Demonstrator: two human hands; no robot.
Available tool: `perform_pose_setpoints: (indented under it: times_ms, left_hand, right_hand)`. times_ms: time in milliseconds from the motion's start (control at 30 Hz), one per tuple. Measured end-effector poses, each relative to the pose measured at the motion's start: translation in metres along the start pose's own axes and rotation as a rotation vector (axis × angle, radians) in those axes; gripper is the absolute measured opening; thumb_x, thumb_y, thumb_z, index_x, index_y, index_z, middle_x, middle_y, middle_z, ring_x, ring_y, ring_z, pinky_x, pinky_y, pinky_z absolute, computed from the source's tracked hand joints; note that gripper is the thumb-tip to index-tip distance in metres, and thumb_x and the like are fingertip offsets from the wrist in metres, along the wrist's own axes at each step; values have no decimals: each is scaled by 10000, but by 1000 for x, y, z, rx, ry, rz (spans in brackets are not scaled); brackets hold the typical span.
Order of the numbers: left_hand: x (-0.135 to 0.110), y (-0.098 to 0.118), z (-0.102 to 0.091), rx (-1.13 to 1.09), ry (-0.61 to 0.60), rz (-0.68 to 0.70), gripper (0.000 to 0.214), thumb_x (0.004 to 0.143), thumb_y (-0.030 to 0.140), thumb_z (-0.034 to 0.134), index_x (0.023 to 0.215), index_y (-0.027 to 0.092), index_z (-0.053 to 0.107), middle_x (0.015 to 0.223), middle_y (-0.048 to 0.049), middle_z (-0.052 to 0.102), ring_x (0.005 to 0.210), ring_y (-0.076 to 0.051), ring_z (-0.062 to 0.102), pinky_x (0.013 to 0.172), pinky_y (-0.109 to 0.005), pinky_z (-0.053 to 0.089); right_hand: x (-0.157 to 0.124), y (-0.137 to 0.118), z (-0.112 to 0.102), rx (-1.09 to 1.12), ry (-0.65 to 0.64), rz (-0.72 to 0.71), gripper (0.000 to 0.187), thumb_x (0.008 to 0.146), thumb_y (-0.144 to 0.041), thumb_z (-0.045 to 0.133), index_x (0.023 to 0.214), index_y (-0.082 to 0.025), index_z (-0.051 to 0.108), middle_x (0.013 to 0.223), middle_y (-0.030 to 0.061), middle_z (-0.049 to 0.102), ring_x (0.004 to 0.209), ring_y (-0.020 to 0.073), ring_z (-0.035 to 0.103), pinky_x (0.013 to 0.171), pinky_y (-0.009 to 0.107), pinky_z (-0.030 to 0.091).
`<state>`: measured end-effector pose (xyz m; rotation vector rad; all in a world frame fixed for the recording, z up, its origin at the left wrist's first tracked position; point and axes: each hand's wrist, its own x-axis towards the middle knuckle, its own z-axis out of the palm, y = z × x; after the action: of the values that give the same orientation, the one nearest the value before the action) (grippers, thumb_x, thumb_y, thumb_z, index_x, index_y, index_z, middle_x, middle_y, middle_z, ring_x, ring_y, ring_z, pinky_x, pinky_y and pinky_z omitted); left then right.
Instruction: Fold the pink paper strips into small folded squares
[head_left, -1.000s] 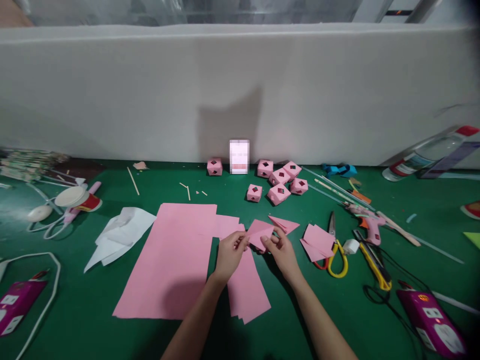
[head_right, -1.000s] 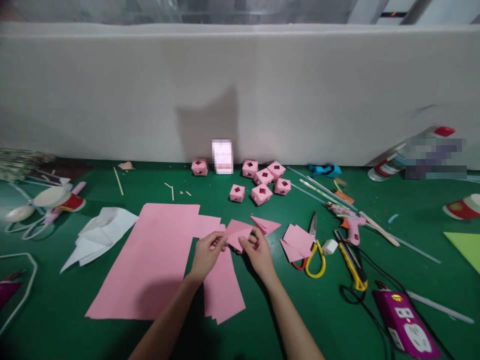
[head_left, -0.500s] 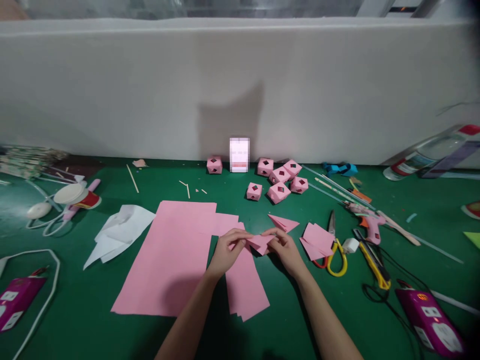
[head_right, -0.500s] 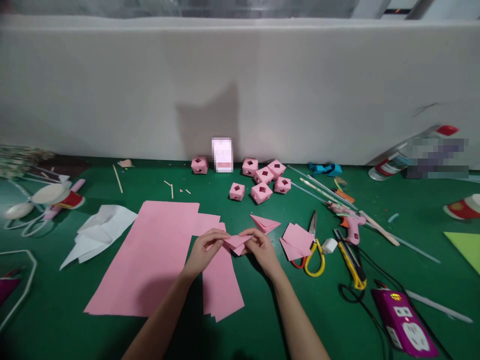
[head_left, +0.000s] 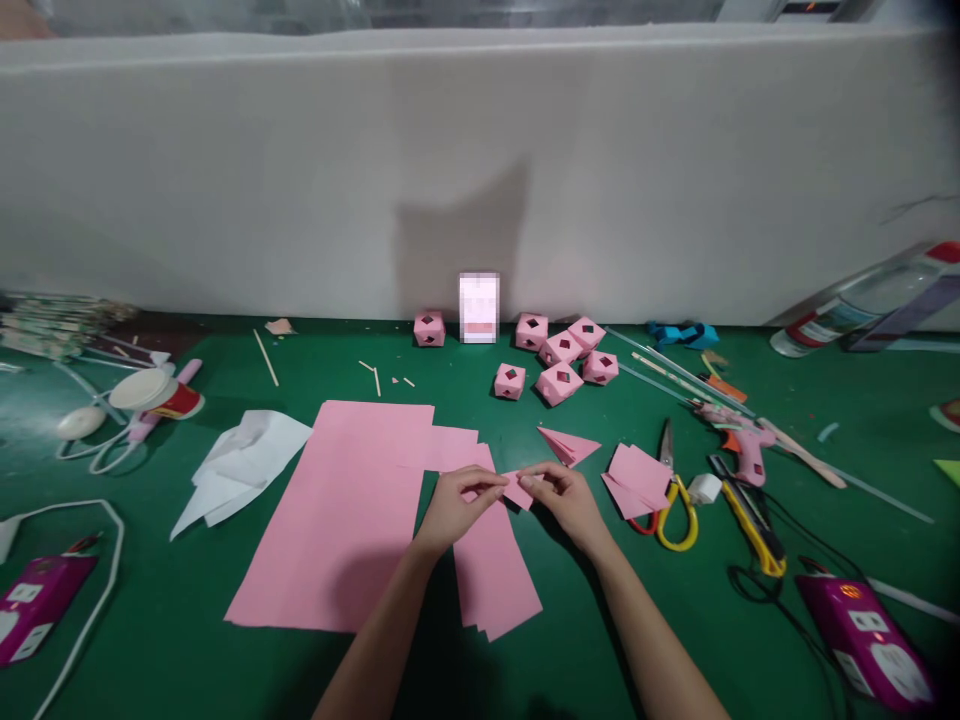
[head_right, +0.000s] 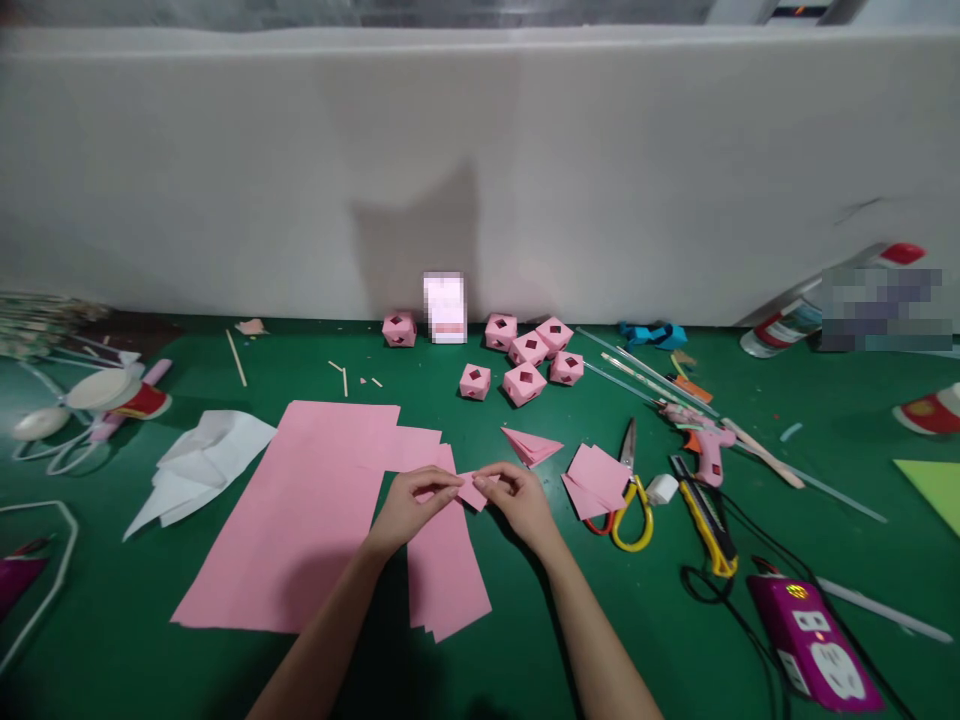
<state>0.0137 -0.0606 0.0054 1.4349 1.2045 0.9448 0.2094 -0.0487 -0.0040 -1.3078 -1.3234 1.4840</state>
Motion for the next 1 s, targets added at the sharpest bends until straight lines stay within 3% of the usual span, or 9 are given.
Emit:
perform_pose_setpoints:
  times_ms: [133, 267, 367, 533, 767, 1000]
  left_hand:
    - [1, -3, 3, 9, 51, -29, 225, 817, 260, 633, 1017, 198, 714, 988, -65, 716, 833, -162, 655, 758, -256, 502]
    - [0, -3, 4, 27, 15, -46, 166, 823, 302, 627, 888, 173, 710, 875, -54, 713, 811, -162, 644, 729, -243, 489]
    - [-1, -1, 4, 76, -9, -47, 143, 824, 286, 614, 819, 166, 691, 795, -37, 692, 732, -144, 611, 659, -226, 461]
    - [-2, 0, 4, 103, -5, -31, 94, 810, 227, 594, 787, 161, 657, 767, -25, 665, 715, -133, 579, 651, -220, 438]
    - [-2, -5, 3, 110, 9, 11, 92, 744, 98, 537, 709, 155, 601, 707, -6, 614, 667, -117, 535, 642, -222, 407]
    - [-1, -8, -2, -14, 47, -21, 104, 734, 80, 503, 675, 155, 545, 670, 14, 551, 649, -104, 491, 637, -221, 387]
  right_hand:
    - [-1, 2, 6, -26, 24, -31, 485, 761, -387, 689, 1199, -205, 586, 529, -85, 392, 451, 85, 350, 433, 198, 282]
    - [-2, 2, 9, -98, -18, -33, 305, 759, -402, 685, 968, -181, 659, 582, -40, 507, 493, 95, 422, 457, 207, 322]
    - [-2, 2, 9, -135, -46, 3, 293, 755, -444, 677, 834, -161, 674, 615, -5, 587, 493, 98, 455, 456, 213, 335]
    - [-1, 1, 6, -65, -87, 36, 282, 744, -419, 693, 810, -145, 681, 685, 28, 649, 589, 128, 552, 529, 230, 408]
    - [-1, 0, -2, 59, -201, 111, 248, 746, -382, 711, 788, -147, 646, 637, 2, 633, 588, 120, 585, 594, 239, 451]
    - [1, -1, -14, 328, -129, 143, 266, 726, -390, 745, 767, -154, 628, 688, 29, 679, 607, 134, 630, 615, 258, 493]
